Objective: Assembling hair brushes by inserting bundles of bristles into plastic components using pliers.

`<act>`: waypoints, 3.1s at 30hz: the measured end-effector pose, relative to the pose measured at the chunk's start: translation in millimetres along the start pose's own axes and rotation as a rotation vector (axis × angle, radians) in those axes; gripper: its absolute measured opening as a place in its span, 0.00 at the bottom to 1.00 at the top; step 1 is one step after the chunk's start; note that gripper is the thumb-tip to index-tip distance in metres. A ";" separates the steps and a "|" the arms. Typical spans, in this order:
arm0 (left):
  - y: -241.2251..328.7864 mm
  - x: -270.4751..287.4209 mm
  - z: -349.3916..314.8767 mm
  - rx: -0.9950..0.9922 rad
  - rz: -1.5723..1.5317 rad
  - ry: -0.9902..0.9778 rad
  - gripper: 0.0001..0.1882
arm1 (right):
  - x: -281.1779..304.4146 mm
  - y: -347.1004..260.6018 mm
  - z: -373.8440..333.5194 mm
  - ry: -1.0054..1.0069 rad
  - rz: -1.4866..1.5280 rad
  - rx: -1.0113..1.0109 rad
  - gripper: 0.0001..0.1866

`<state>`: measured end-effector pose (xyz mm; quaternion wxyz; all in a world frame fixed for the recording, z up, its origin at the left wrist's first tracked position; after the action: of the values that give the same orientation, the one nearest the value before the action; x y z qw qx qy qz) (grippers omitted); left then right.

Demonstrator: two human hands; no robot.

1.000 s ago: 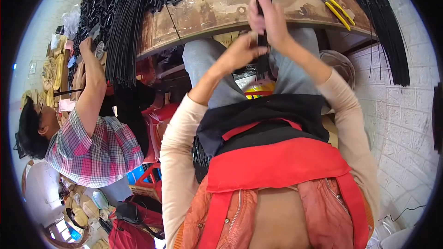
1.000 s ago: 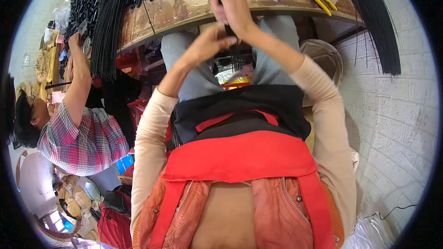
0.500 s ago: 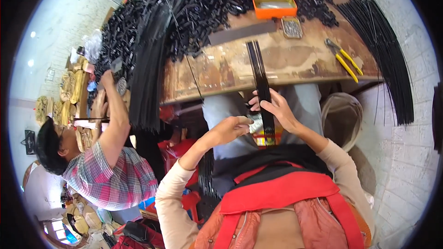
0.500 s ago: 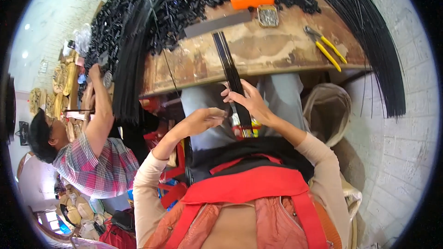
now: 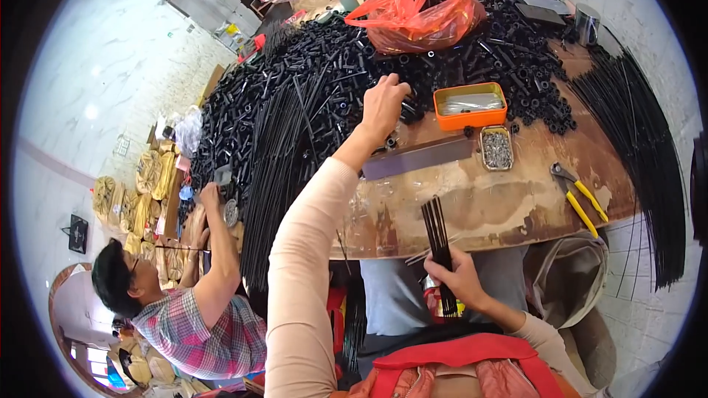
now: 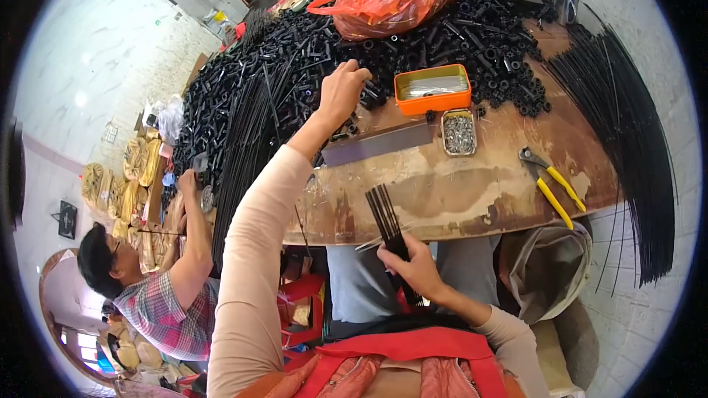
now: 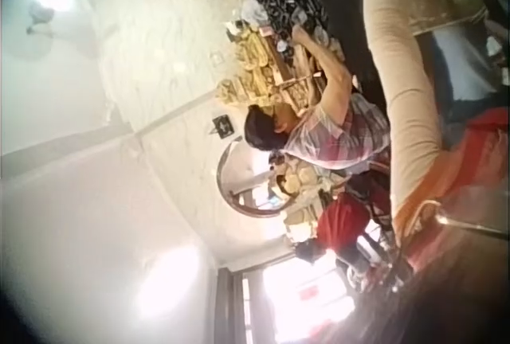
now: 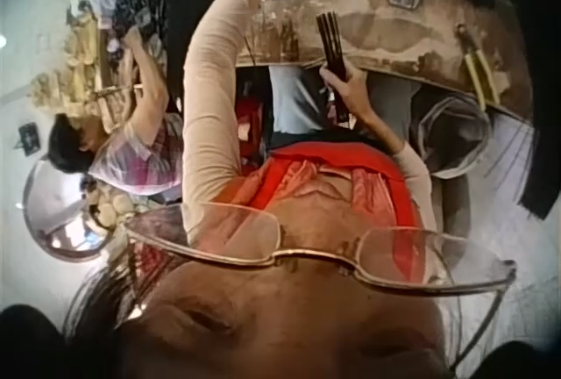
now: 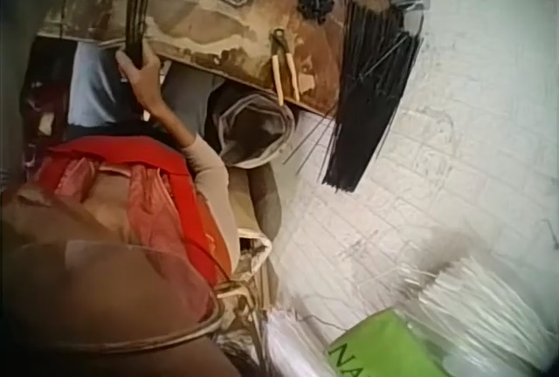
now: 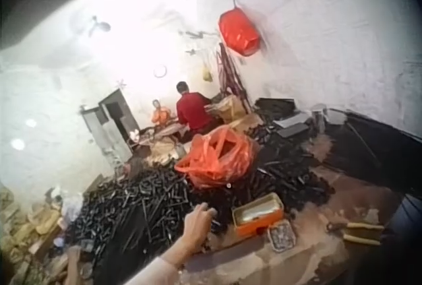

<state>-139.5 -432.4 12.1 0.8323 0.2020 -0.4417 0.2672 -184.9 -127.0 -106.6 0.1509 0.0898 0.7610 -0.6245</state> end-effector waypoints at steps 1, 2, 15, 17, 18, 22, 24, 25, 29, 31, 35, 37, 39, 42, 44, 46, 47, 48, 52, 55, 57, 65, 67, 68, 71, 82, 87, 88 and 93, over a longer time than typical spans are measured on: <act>1.1 -15.1 8.9 -0.085 0.059 -0.105 0.06 | 0.9 0.6 0.1 -0.015 0.019 -0.020 0.05; 1.4 -28.9 13.9 -0.167 0.119 -0.211 0.07 | 0.7 -0.6 0.0 -0.036 0.025 -0.027 0.06; -61.5 40.7 -51.4 0.324 -0.250 -0.277 0.08 | 3.1 -1.4 7.8 -0.074 0.063 0.033 0.05; -43.9 29.7 -67.2 0.382 -0.411 -0.271 0.10 | 5.1 2.8 8.9 -0.050 0.073 0.036 0.05; -33.4 22.9 -68.6 0.413 -0.454 -0.268 0.13 | 7.3 5.2 9.4 -0.026 0.051 0.039 0.05; -1.0 5.2 -52.6 0.272 -0.339 -0.148 0.14 | 6.3 4.9 6.3 -0.014 0.031 0.048 0.05; -6.0 -8.8 -54.0 0.208 -0.199 -0.167 0.12 | -0.2 0.8 5.0 -0.047 0.043 0.056 0.05; -3.6 -10.0 -52.0 0.203 -0.207 -0.162 0.12 | -0.5 3.0 4.3 -0.038 0.040 0.049 0.05; 11.7 26.8 -50.9 0.192 -0.241 -0.038 0.09 | 1.3 2.0 5.0 -0.036 0.028 0.062 0.06; 8.8 30.8 -78.6 0.741 -1.080 -0.029 0.10 | 1.4 2.9 4.4 -0.029 0.031 0.068 0.05; 65.5 25.5 -158.7 0.911 -1.304 -0.096 0.11 | -2.1 5.5 -0.7 -0.092 -0.081 0.151 0.10; 92.4 12.1 -179.8 1.011 -1.538 -0.096 0.12 | -8.7 10.7 -11.8 -0.154 0.194 0.102 0.21; 146.1 46.8 -165.9 0.952 -1.633 -0.140 0.14 | -1.5 33.2 -19.8 -0.163 0.227 0.060 0.31; 239.9 108.0 -155.4 0.475 -1.619 -0.261 0.15 | 5.3 37.8 -43.6 0.008 0.316 0.038 0.30; 299.0 163.9 -170.6 0.107 -1.532 -0.272 0.13 | -2.6 32.9 -69.8 0.069 0.152 0.064 0.21; 303.9 208.4 -188.6 -0.011 -1.381 -0.142 0.09 | -13.7 34.9 -93.9 0.113 -0.014 0.061 0.13; 286.4 218.7 -183.4 -0.019 -1.354 -0.053 0.07 | -12.8 30.7 -103.6 0.152 -0.104 0.070 0.10; 239.7 208.1 -188.6 0.215 -1.390 0.084 0.05 | -21.9 43.6 -103.0 0.085 -0.021 0.001 0.09; 151.4 121.1 -261.0 0.729 -1.374 0.235 0.06 | -33.2 48.0 -111.3 0.021 0.013 -0.009 0.07; 171.3 93.2 -297.6 0.905 -1.655 0.399 0.08 | -34.2 41.6 -116.6 0.066 -0.014 0.005 0.07; 149.1 92.5 -313.8 0.891 -1.640 0.641 0.08 | -38.0 39.2 -118.8 0.078 -0.052 -0.018 0.08; 165.1 68.5 -322.5 1.034 -1.679 0.908 0.11 | -42.4 41.8 -117.9 0.088 -0.050 -0.062 0.10; 164.5 70.1 -326.0 1.025 -1.669 0.976 0.12 | -44.5 41.1 -116.1 0.083 -0.047 -0.071 0.09; 163.6 71.8 -328.4 1.006 -1.656 1.044 0.12 | -45.6 39.9 -115.2 0.077 -0.044 -0.073 0.08; 159.1 70.0 -330.8 1.005 -1.601 1.096 0.12 | -48.5 36.0 -113.8 0.074 -0.072 -0.068 0.09; 181.1 67.8 -339.0 1.184 -1.915 0.621 0.10 | -45.5 31.7 -114.0 0.102 -0.052 -0.074 0.09; 185.4 68.3 -336.8 1.210 -1.979 0.561 0.10 | -43.2 29.7 -112.7 0.098 -0.058 -0.051 0.09; 185.3 69.1 -336.6 1.212 -1.980 0.555 0.10 | -43.5 29.9 -112.1 0.097 -0.047 -0.057 0.09; 185.7 67.9 -335.7 1.201 -1.941 0.531 0.10 | -44.1 26.6 -112.4 0.089 -0.038 -0.074 0.09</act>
<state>-12.9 -78.1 -89.3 0.5242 0.7527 0.2826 -0.2808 -148.1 -9.4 -96.5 0.1083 0.0977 0.7912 -0.5940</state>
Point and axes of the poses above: each hand's wrist, its own z-axis towards the middle knuckle, its own x-axis out of the back of the hand, y = z × x, the point moved 7 cm from there along z, towards the middle knuckle, and after that the axes turned 6 degrees about -z, right-handed, at the moved point
